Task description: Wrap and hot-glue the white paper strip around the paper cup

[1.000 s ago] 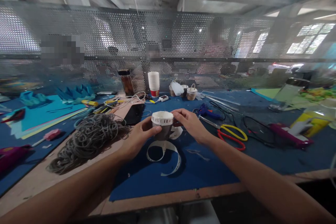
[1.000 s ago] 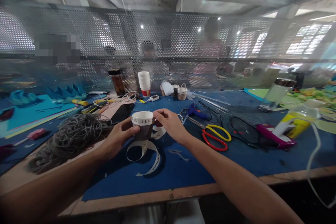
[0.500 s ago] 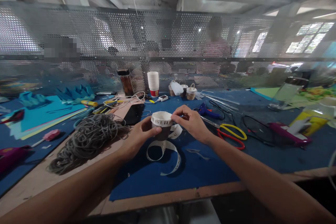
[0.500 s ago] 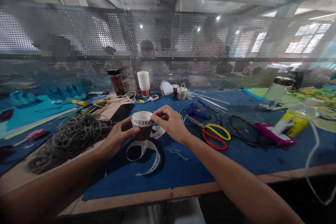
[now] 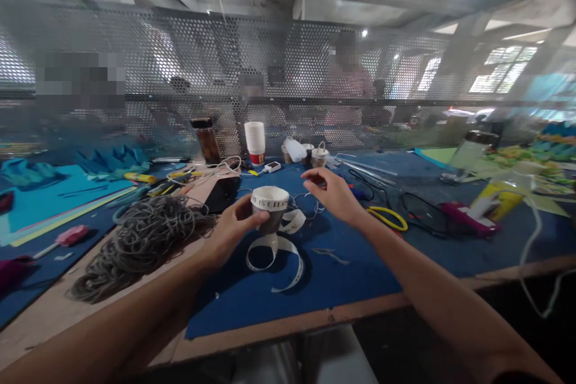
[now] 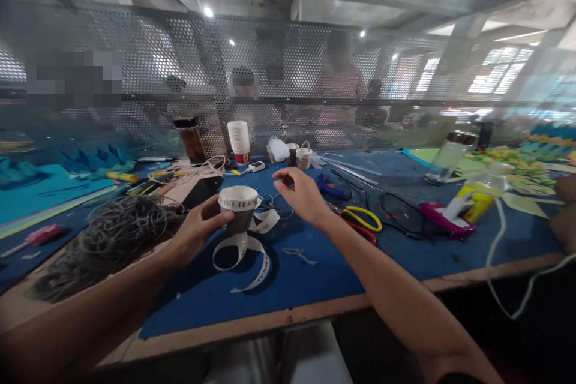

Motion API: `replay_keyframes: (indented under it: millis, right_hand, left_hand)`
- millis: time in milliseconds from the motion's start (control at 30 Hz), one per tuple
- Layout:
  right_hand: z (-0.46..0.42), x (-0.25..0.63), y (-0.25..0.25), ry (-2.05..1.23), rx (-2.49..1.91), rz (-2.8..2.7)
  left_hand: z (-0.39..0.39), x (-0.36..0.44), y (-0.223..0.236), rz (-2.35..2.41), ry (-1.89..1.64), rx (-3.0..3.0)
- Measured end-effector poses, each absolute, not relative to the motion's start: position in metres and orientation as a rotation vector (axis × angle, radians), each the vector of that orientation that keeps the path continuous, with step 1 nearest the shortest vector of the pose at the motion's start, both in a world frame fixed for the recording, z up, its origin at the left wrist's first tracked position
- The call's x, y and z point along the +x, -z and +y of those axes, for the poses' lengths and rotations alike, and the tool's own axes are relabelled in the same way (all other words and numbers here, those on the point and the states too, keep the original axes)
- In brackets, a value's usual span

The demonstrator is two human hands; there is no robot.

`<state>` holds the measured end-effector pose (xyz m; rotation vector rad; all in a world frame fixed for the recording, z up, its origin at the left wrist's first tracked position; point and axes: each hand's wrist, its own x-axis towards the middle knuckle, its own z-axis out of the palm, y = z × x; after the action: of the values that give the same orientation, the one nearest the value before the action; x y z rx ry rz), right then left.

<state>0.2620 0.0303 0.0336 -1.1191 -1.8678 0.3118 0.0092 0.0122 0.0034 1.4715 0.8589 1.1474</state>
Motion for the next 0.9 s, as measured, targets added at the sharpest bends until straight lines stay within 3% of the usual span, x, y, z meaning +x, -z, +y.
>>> replay_keyframes:
  millis: [100, 300, 567, 900]
  right_hand:
    - [0.018, 0.299, -0.042, 0.067, -1.564, -2.06]
    - [-0.023, 0.365, -0.021, 0.232, -1.986, -2.091]
    - [-0.031, 0.389, 0.0, 0.26, -2.137, -2.126]
    - [-0.059, 0.415, 0.004, 0.065, -2.085, -2.127]
  left_hand:
    - [0.014, 0.007, -0.005, 0.892, -1.172, 1.444]
    - [0.016, 0.005, -0.002, 0.926, -1.154, 1.438]
    - [0.02, 0.004, 0.004, 0.968, -1.162, 1.529]
    - [0.019, 0.004, 0.003, 1.011, -1.168, 1.539]
